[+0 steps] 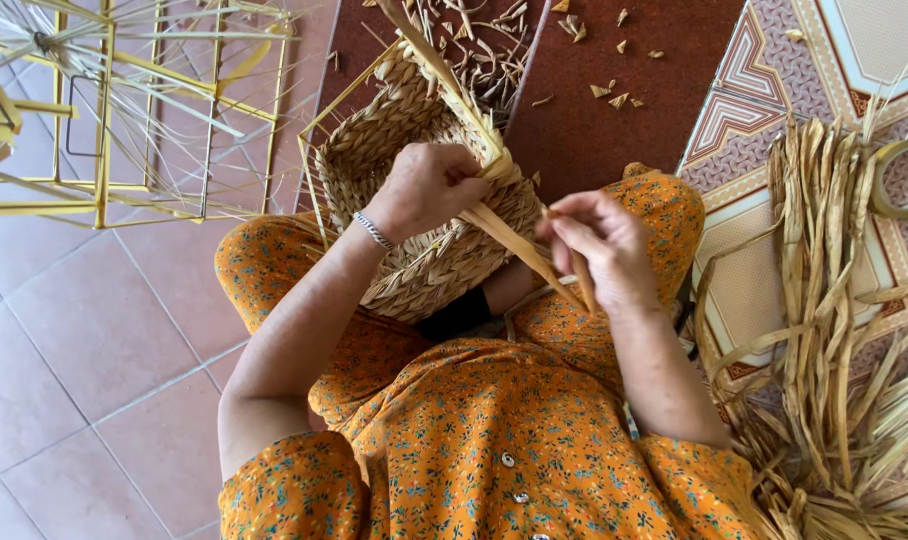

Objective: The person weaves a rectangular basket using dried palm leaves over a yellow wire frame. They interlace the leaves by hand, then use scissors to trim excess strands and tuck ends into the weave to finish the edges.

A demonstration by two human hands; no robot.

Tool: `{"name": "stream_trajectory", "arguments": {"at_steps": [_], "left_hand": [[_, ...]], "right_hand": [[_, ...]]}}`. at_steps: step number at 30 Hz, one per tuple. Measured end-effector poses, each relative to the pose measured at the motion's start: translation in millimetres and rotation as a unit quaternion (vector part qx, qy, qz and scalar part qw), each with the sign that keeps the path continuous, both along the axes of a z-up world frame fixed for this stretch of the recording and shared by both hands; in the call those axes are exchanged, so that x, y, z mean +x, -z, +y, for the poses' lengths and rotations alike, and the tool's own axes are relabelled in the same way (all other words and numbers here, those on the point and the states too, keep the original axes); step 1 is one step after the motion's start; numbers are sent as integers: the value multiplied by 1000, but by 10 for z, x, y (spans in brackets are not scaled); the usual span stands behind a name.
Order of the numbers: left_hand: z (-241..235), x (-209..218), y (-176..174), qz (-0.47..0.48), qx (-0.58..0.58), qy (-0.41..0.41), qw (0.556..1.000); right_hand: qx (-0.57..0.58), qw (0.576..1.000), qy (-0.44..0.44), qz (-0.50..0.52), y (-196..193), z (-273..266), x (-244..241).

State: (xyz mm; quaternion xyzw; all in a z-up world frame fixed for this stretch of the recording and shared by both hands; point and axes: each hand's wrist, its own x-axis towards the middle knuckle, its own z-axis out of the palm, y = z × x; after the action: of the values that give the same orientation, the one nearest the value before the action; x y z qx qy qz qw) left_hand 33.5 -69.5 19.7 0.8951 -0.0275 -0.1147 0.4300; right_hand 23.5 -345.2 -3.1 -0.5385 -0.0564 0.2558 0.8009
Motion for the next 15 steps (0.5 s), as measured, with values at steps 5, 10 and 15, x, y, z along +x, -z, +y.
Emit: {"name": "stream_trajectory", "arguments": {"at_steps": [5, 10, 15], "left_hand": [[101, -8, 52, 58, -90, -22, 994], [81, 2, 183, 103, -169, 9, 980], [73, 84, 201, 181, -230, -1, 956]], "right_hand": [[-180, 947, 65, -258, 131, 392, 28], [-221, 891, 120, -377, 112, 620, 46], [-234, 858, 139, -435, 61, 696, 14]]}}
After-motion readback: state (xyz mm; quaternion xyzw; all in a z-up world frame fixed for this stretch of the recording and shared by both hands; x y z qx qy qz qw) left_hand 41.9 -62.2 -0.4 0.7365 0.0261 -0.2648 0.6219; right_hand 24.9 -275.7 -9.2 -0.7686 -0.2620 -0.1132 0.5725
